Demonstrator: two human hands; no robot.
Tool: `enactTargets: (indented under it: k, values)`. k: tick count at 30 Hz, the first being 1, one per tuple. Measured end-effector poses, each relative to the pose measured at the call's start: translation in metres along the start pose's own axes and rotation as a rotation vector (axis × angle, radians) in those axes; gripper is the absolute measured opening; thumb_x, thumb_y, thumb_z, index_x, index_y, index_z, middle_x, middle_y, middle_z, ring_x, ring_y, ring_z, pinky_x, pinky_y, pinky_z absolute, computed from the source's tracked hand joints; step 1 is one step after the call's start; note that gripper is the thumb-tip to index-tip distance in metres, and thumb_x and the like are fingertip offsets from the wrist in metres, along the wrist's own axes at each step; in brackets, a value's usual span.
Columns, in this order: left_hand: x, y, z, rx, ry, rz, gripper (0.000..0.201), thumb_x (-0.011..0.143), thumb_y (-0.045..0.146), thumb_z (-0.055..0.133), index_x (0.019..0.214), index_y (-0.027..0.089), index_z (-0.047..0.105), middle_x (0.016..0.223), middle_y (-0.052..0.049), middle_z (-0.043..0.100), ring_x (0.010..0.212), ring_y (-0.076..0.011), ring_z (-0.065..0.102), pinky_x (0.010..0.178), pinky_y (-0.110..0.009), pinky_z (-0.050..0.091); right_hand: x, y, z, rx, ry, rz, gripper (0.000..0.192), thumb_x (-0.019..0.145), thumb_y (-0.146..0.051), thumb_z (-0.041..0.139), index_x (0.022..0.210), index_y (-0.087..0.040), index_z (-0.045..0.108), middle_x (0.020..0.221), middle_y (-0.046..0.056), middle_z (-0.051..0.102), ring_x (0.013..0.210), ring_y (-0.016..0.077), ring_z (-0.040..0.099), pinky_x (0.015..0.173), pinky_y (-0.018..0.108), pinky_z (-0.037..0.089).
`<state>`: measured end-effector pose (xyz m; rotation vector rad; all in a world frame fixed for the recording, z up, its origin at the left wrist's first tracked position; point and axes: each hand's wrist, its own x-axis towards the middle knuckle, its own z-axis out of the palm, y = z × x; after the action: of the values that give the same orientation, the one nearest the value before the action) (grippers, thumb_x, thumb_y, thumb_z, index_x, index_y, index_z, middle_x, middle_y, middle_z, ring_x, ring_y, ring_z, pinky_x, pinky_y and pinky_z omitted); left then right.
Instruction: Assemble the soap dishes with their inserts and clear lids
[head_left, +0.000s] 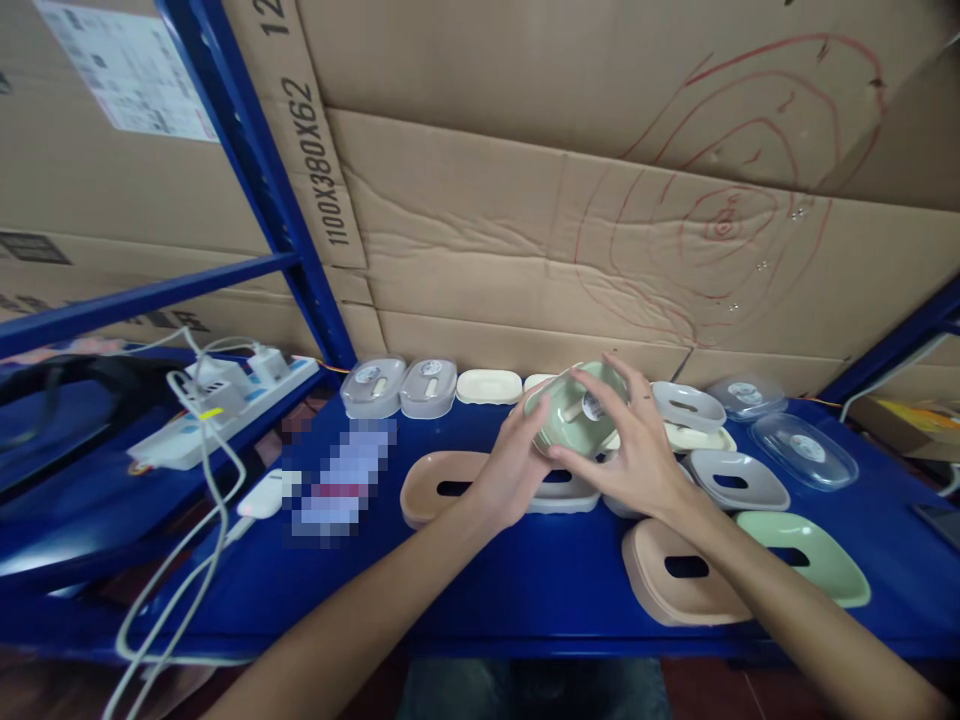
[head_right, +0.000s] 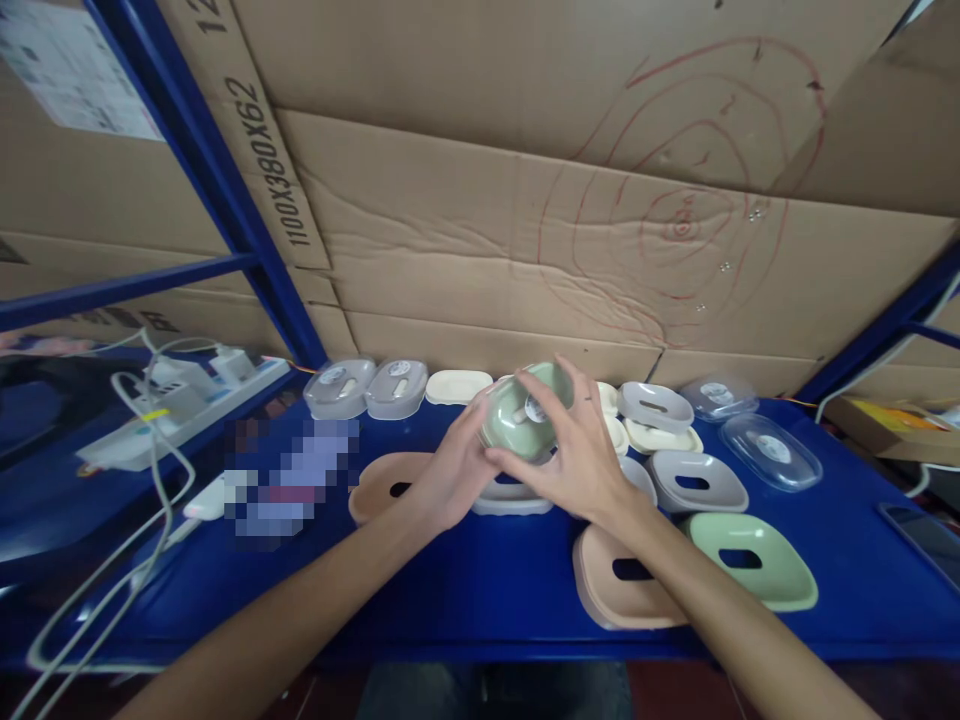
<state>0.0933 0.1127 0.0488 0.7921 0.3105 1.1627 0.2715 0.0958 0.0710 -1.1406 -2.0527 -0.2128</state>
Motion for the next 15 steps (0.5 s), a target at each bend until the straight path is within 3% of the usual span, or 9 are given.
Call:
enactTargets:
  k: [4,11,15]
  values:
    - [0.003,-0.001,0.000,-0.125,-0.010,-0.095,0.047,0.112,0.052,0.052,0.139,0.022,0.075,0.142,-0.011,0.075,0.143,-0.0331,0.063,0.118,-0.049,0.052,0.000,0.001,0.005,0.028,0.085,0.009,0.077,0.086,-0.057,0.084,0.154,-0.032,0.060,0.165,0.016,0.044,0.151,0.0419,0.050,0.121,0.064,0.047]
    - [0.004,-0.002,-0.001,-0.116,0.105,-0.103,0.046,0.113,0.049,0.050,0.139,0.021,0.076,0.143,-0.010,0.076,0.140,-0.0309,0.065,0.119,-0.046,0.051,-0.004,-0.001,0.009,0.004,0.168,-0.047,0.079,0.084,-0.054,0.085,0.155,-0.033,0.058,0.166,0.016,0.042,0.150,0.0432,0.049,0.120,0.066,0.048]
    - [0.005,-0.001,-0.002,-0.094,0.080,-0.076,0.044,0.112,0.050,0.053,0.138,0.024,0.077,0.142,-0.007,0.076,0.142,-0.0289,0.064,0.122,-0.043,0.048,-0.002,-0.002,0.012,0.005,0.136,-0.067,0.079,0.086,-0.057,0.084,0.156,-0.036,0.056,0.166,0.015,0.041,0.149,0.0440,0.050,0.120,0.069,0.046]
